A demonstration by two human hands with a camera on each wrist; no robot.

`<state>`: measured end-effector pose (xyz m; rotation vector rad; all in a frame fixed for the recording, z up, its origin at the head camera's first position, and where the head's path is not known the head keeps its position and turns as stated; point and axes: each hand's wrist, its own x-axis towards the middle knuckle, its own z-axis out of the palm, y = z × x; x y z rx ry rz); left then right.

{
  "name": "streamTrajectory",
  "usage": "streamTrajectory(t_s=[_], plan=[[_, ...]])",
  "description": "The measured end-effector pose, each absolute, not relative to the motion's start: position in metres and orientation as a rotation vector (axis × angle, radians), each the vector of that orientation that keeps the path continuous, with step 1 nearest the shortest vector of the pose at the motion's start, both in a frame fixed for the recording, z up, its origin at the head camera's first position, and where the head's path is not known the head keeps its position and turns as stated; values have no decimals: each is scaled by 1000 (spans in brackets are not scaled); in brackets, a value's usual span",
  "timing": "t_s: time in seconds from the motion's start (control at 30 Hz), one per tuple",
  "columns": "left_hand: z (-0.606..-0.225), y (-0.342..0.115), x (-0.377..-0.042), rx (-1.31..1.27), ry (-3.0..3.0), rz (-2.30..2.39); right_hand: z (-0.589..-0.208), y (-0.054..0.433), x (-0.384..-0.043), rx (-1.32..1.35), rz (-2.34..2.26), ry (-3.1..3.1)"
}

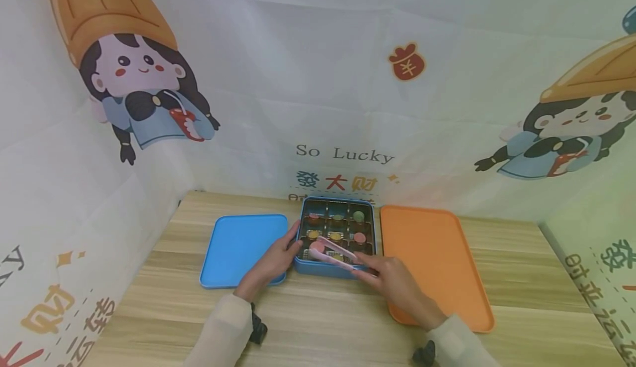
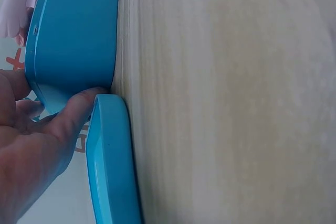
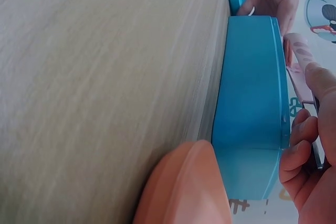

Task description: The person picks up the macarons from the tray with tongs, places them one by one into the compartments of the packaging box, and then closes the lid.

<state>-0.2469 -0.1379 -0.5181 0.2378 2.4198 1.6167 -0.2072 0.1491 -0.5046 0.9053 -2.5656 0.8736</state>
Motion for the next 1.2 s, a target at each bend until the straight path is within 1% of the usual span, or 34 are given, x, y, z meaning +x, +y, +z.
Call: streamTrajectory(t_s=[0.8,1.2], plan=[[-517,-138,-247,240,2417,1616,-502,138,-206,835,800,-2622],[-516,-138,-246,243,2409,1610,-502,135,-206,783,837,-2711]])
